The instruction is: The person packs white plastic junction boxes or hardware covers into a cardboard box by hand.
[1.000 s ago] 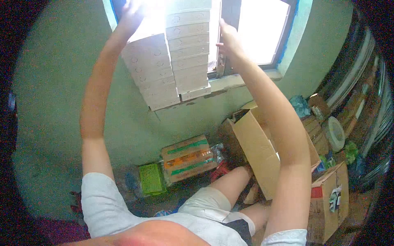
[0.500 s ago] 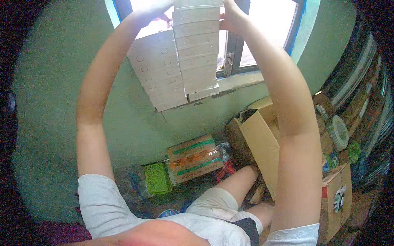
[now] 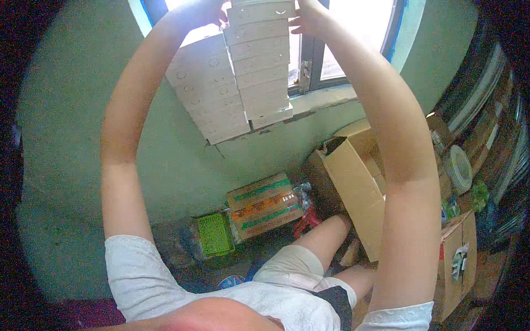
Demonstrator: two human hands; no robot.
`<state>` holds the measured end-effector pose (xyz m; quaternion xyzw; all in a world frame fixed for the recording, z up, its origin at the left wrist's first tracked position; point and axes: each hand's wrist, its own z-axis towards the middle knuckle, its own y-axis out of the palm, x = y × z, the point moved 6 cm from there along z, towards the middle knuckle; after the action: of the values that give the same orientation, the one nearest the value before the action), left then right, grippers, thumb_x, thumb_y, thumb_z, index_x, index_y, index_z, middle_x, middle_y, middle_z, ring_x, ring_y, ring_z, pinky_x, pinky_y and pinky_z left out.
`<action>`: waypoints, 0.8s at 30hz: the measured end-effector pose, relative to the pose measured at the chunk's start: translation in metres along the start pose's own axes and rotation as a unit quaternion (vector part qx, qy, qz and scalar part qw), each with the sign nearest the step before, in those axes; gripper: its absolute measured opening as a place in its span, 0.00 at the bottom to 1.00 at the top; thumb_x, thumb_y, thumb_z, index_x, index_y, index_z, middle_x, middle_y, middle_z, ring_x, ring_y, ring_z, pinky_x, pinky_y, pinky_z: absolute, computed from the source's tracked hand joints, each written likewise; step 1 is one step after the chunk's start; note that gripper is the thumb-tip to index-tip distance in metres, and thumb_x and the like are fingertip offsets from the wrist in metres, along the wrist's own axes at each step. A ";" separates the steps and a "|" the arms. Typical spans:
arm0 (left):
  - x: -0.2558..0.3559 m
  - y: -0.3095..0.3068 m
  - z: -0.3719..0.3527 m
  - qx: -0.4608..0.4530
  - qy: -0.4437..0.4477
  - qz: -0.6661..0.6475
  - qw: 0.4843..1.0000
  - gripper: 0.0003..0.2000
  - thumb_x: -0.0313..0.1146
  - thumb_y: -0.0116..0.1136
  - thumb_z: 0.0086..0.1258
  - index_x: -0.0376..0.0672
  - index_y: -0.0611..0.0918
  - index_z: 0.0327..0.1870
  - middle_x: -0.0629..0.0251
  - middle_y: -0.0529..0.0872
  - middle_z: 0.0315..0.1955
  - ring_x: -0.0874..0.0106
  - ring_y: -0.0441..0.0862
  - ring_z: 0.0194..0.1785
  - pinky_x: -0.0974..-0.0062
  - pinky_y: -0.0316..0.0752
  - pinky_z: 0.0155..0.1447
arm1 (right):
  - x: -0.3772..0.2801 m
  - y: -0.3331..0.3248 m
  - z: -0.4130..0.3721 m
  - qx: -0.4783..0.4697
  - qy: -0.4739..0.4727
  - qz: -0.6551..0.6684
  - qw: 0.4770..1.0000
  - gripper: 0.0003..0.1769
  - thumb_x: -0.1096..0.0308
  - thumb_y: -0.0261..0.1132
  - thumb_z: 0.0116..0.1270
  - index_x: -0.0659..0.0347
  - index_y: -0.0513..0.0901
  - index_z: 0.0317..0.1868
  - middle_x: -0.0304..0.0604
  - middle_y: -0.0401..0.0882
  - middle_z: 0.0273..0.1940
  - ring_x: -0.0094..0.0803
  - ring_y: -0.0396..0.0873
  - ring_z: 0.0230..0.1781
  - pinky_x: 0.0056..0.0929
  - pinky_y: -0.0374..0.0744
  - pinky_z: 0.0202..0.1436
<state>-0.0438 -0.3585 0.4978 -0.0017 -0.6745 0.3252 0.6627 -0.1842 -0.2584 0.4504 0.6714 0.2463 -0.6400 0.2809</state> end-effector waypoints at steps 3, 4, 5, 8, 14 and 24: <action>-0.009 -0.006 0.025 -0.011 0.047 0.012 0.999 0.40 0.68 0.29 0.71 0.50 0.48 0.76 0.55 0.38 0.77 0.42 0.44 0.75 0.37 0.54 0.69 | -0.002 0.006 -0.015 -0.028 0.000 0.001 1.000 0.49 0.24 0.42 0.62 0.53 0.60 0.72 0.52 0.62 0.69 0.46 0.64 0.65 0.41 0.65 0.67; -0.011 -0.009 0.037 -0.007 0.092 0.022 0.995 0.39 0.67 0.29 0.72 0.49 0.50 0.76 0.55 0.40 0.77 0.48 0.45 0.77 0.39 0.54 0.69 | 0.001 0.005 -0.011 -0.029 0.000 0.001 1.000 0.49 0.24 0.42 0.62 0.53 0.60 0.72 0.52 0.62 0.69 0.46 0.64 0.65 0.41 0.65 0.67; -0.013 -0.010 0.042 -0.007 0.092 0.023 0.995 0.39 0.67 0.29 0.72 0.49 0.50 0.76 0.55 0.40 0.77 0.48 0.45 0.77 0.39 0.54 0.69 | -0.001 0.007 -0.005 -0.072 -0.064 0.013 0.995 0.48 0.25 0.42 0.64 0.53 0.60 0.72 0.50 0.62 0.69 0.43 0.65 0.65 0.38 0.65 0.66; -0.025 -0.011 0.057 -0.014 0.069 -0.029 0.997 0.37 0.64 0.29 0.74 0.47 0.54 0.75 0.55 0.46 0.76 0.58 0.45 0.78 0.44 0.54 0.71 | -0.006 0.009 0.009 -0.122 -0.150 0.041 0.980 0.44 0.29 0.40 0.68 0.52 0.61 0.72 0.44 0.62 0.70 0.38 0.66 0.64 0.35 0.66 0.66; -0.045 -0.028 0.092 0.037 0.057 0.011 0.998 0.25 0.54 0.38 0.75 0.43 0.74 0.60 0.57 0.74 0.58 0.59 0.70 0.61 0.51 0.70 0.57 | -0.007 0.010 0.021 -0.129 -0.218 0.063 0.965 0.40 0.33 0.38 0.72 0.54 0.61 0.72 0.41 0.63 0.70 0.38 0.64 0.67 0.36 0.62 0.70; 0.025 -0.016 0.005 0.196 0.281 -0.023 0.939 0.27 0.48 0.46 0.71 0.37 0.66 0.63 0.60 0.78 0.47 0.65 0.76 0.48 0.64 0.71 0.51 | -0.027 -0.001 -0.036 -0.059 -0.317 0.052 0.945 0.40 0.36 0.36 0.73 0.57 0.58 0.72 0.45 0.63 0.69 0.37 0.60 0.71 0.41 0.52 0.75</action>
<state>-0.0442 -0.3624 0.5280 0.0525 -0.3837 0.4226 0.8194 -0.1609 -0.2322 0.4778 0.4282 0.1465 -0.7887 0.4161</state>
